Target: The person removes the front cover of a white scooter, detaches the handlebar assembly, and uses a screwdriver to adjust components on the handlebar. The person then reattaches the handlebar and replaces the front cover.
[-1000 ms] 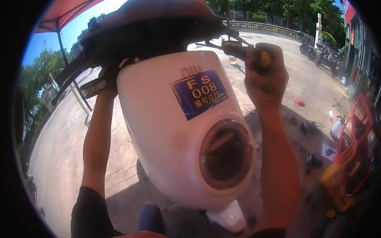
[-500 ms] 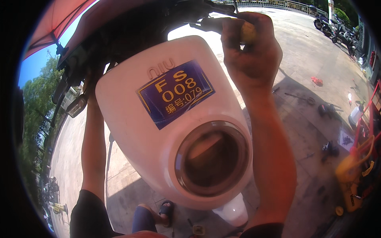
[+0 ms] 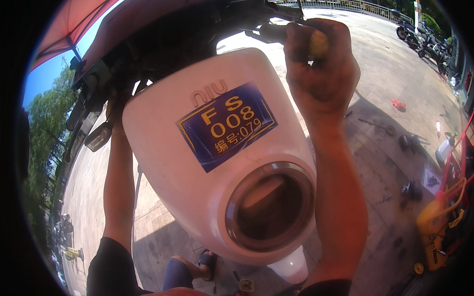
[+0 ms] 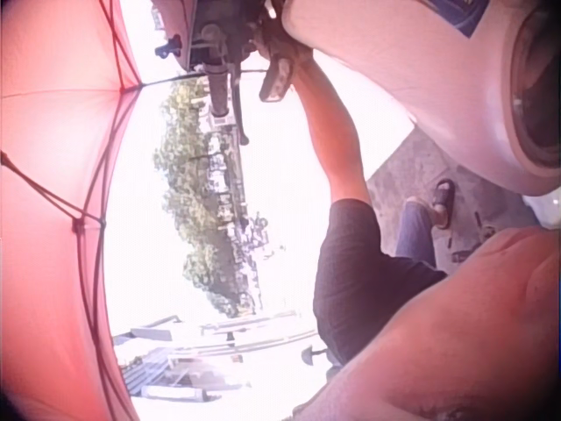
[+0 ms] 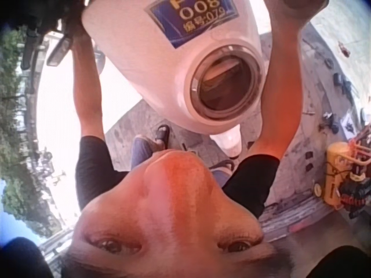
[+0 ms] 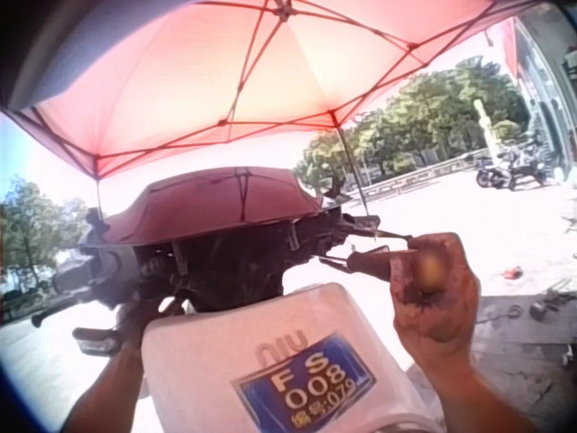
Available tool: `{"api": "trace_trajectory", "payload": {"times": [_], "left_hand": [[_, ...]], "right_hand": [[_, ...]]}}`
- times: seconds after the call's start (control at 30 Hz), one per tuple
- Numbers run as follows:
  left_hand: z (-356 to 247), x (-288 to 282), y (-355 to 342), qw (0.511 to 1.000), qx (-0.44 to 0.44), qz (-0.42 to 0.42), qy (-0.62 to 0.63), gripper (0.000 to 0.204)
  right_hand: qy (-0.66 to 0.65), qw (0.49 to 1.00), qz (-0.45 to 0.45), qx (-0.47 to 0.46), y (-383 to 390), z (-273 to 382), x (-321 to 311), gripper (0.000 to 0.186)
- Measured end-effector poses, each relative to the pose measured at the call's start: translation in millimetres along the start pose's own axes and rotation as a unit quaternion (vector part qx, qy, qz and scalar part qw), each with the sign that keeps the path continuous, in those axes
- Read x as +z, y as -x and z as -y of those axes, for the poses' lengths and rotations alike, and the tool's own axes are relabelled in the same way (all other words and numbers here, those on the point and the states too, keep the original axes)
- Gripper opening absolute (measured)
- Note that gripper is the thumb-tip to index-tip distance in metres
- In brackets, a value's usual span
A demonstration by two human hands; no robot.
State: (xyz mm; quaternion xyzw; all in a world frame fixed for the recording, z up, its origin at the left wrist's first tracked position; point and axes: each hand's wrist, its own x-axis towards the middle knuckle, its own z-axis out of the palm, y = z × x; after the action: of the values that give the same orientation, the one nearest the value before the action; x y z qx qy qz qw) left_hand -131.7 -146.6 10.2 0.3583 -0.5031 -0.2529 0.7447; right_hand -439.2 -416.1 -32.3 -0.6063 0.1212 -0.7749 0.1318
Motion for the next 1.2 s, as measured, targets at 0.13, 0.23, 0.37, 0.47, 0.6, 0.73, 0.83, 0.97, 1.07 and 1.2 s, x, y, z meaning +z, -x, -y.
{"api": "trace_trajectory", "payload": {"times": [0.13,0.23,0.37,0.47,0.6,0.73,0.83,0.97,1.07,1.2], "left_hand": [[0,-1,0,1.0,-0.001,0.002,0.0,0.057],[0,-2,0,1.0,-0.001,0.003,0.004,0.057],[1,-3,1,1.0,0.001,0.01,0.005,0.058],[3,-3,2,1.0,0.003,0.013,0.006,0.058],[4,-5,2,1.0,0.007,0.021,0.007,0.058],[5,-7,1,0.999,0.012,0.028,0.011,0.058],[7,-7,0,0.999,0.015,0.037,0.011,0.059],[8,-6,-2,0.999,0.016,0.045,0.013,0.059],[9,-6,-2,0.998,0.02,0.053,0.018,0.059],[10,-8,-2,0.997,0.024,0.068,0.022,0.059]], "right_hand": [[0.043,0.996,-0.025,-0.068,-2,0,1,0.025],[0.048,0.996,0.011,-0.079,-2,5,-4,0.025],[0.037,0.986,0.085,-0.137,-8,8,-12,0.025],[0.033,0.975,0.139,-0.173,-20,8,-17,0.028],[0.074,0.988,0.132,-0.016,-31,13,-15,0.028],[0.15,0.976,0.158,0.014,-40,13,-12,0.018],[0.057,0.978,0.167,-0.114,-37,11,-13,0.016],[-0.012,0.977,0.153,-0.15,-33,6,-13,0.02],[0.075,0.989,0.112,0.059,-34,3,-10,0.029],[0.042,0.986,0.155,-0.052,-37,1,-11,0.029]]}}
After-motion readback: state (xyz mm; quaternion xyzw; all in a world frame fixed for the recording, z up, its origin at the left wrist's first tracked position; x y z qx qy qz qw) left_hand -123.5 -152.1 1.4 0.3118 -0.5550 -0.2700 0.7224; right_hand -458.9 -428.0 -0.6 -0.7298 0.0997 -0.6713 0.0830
